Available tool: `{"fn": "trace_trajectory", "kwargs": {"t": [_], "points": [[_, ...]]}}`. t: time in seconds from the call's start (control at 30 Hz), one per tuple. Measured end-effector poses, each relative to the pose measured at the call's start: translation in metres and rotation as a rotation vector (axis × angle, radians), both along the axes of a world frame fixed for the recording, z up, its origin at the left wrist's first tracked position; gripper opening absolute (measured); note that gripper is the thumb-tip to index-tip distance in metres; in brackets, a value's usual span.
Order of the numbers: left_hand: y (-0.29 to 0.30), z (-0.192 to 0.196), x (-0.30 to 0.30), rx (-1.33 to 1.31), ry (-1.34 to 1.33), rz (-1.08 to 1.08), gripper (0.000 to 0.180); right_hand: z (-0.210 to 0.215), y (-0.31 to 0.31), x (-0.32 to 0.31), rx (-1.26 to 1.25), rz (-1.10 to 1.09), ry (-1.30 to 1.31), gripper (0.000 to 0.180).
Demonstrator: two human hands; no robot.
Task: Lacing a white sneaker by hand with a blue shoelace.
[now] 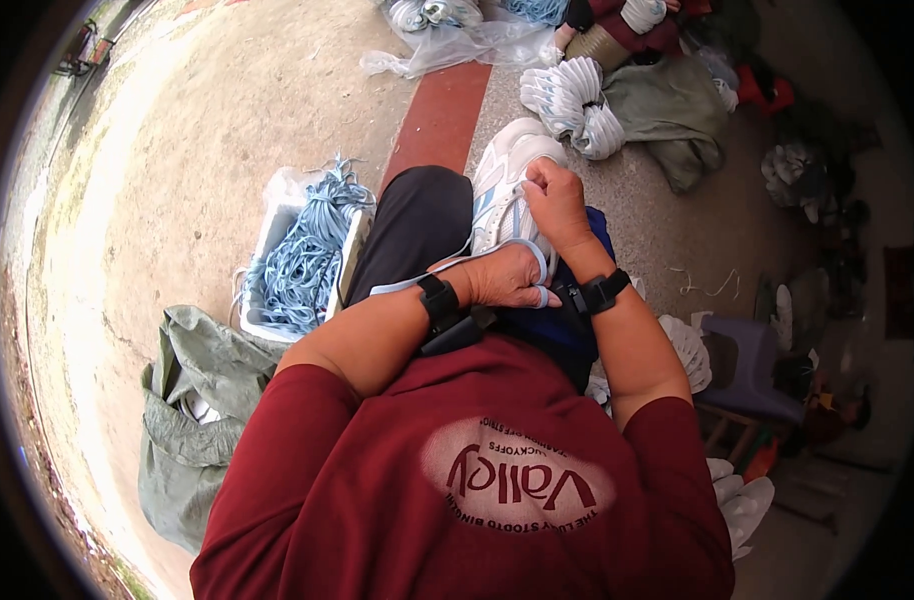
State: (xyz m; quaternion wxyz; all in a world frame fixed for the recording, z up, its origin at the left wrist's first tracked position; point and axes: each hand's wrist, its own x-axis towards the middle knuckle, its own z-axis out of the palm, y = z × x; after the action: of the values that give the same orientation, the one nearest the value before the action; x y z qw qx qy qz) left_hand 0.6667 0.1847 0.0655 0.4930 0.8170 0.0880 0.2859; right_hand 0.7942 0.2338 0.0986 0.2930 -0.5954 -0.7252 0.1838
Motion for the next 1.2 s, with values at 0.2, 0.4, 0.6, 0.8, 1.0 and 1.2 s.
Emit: {"fn": "trace_trajectory", "kwargs": {"t": [0.2, 0.4, 0.6, 0.8, 1.0, 1.2], "points": [[0.001, 0.005, -0.004, -0.017, 0.117, 0.017, 0.046, -0.010, 0.011, 0.014, -0.156, 0.102, 0.259, 0.006], [-0.002, 0.009, -0.006, -0.076, 0.100, 0.000, 0.047, 0.010, 0.008, 0.008, -0.343, 0.117, 0.471, 0.004], [-0.002, 0.017, -0.007, -0.062, 0.148, -0.023, 0.046, 0.010, 0.021, 0.018, -0.204, 0.223, -0.015, 0.006], [-0.003, 0.022, -0.009, -0.058, 0.094, -0.009, 0.048, 0.013, 0.026, 0.014, -0.420, 0.283, 0.028, 0.014], [-0.008, 0.046, -0.014, -0.055, 0.118, -0.077, 0.050, 0.009, 0.021, 0.018, -0.550, 0.194, 0.466, 0.014], [-0.056, 0.100, -0.020, -0.462, -0.172, -0.358, 0.050, -0.008, 0.024, 0.025, -0.494, 0.101, 0.568, 0.015]]}}
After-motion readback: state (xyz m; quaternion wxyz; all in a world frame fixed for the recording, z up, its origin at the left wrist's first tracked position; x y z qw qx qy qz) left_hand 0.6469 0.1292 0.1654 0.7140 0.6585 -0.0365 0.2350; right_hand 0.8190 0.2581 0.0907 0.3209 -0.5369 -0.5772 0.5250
